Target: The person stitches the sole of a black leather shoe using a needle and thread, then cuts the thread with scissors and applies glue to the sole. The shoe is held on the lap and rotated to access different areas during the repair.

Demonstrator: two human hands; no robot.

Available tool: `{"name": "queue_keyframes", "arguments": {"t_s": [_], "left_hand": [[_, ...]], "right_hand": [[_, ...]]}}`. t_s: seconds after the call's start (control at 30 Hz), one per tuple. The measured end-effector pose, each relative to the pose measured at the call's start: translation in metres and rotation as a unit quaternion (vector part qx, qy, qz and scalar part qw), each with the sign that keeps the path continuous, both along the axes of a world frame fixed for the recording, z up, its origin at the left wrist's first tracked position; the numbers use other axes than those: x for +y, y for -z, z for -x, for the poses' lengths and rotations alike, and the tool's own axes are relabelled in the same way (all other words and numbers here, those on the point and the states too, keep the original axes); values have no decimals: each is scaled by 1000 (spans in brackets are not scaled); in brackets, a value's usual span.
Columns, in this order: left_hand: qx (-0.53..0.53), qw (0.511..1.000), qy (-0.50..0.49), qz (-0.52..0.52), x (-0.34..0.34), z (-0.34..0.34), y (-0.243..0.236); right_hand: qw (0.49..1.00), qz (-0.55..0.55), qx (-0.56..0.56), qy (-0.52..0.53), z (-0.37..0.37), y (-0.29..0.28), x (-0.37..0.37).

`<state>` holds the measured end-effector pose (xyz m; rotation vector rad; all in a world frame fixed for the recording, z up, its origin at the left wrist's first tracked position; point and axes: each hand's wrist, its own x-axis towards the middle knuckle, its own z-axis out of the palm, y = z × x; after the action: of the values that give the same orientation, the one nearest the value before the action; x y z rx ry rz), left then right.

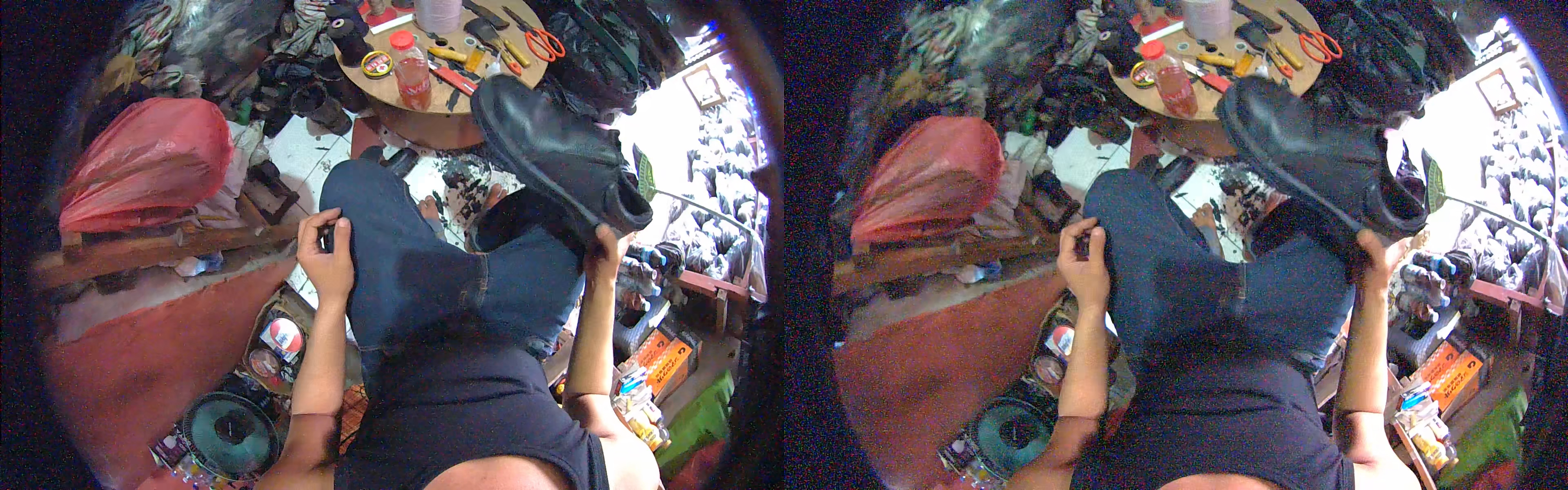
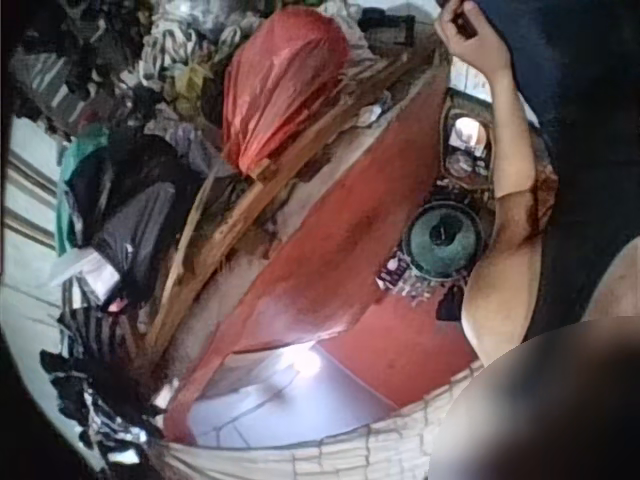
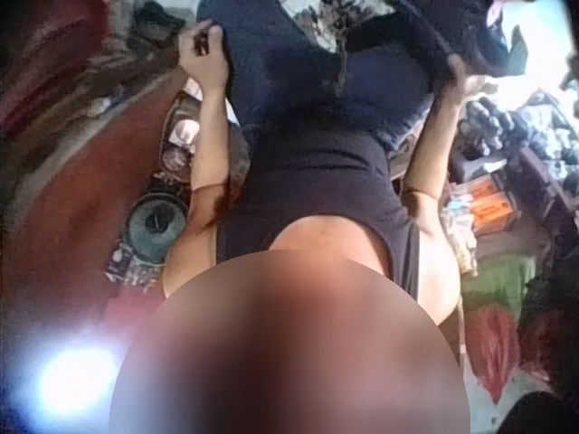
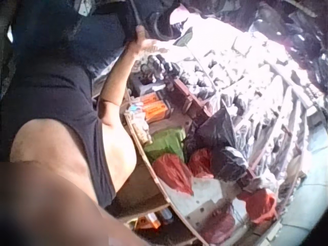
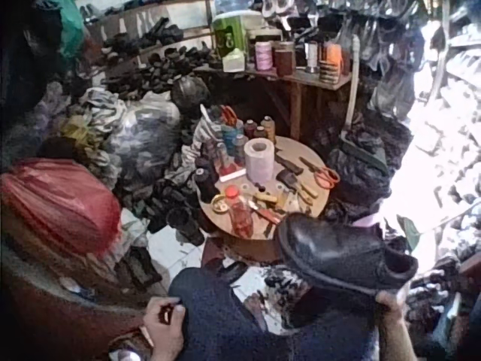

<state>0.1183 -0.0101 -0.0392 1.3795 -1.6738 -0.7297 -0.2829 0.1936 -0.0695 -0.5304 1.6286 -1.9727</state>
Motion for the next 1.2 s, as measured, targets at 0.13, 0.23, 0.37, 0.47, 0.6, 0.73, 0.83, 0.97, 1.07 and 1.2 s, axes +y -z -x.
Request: {"name": "queue_keyframes", "arguments": {"t_s": [0.13, 0.23, 0.37, 0.47, 0.6, 0.73, 0.83, 0.97, 1.07, 1.2], "left_hand": [[40, 999, 14, -17, 14, 9, 12], [71, 995, 47, -55, 30, 14, 16], [84, 993, 80, 31, 47, 18, 21], [183, 980, 70, -38, 52, 19, 23], [251, 965, 45, -64, 57, 16, 24], [449, 885, -107, -58, 48, -1, 38], [476, 847, -217, -90, 25, -37, 69], [499, 713, -396, -292, 0, -85, 149], [442, 681, -433, -392, -15, -105, 222], [321, 783, -323, -424, -23, -101, 293]], "right_hand": [[989, 46, -137, 15, 16, 9, 23], [992, 80, -99, 22, 30, 11, 50], [985, 55, -139, 81, 34, 10, 81], [996, 27, -35, 77, 30, 5, 85], [994, 11, 88, 62, 26, -9, 72], [992, 10, 125, 34, 20, -24, 62], [992, -7, 120, 30, 17, -26, 59], [993, 2, 114, 27, 21, -16, 61], [992, -30, 115, 28, 33, -7, 66], [989, -58, 137, -16, 46, 3, 72]]}}
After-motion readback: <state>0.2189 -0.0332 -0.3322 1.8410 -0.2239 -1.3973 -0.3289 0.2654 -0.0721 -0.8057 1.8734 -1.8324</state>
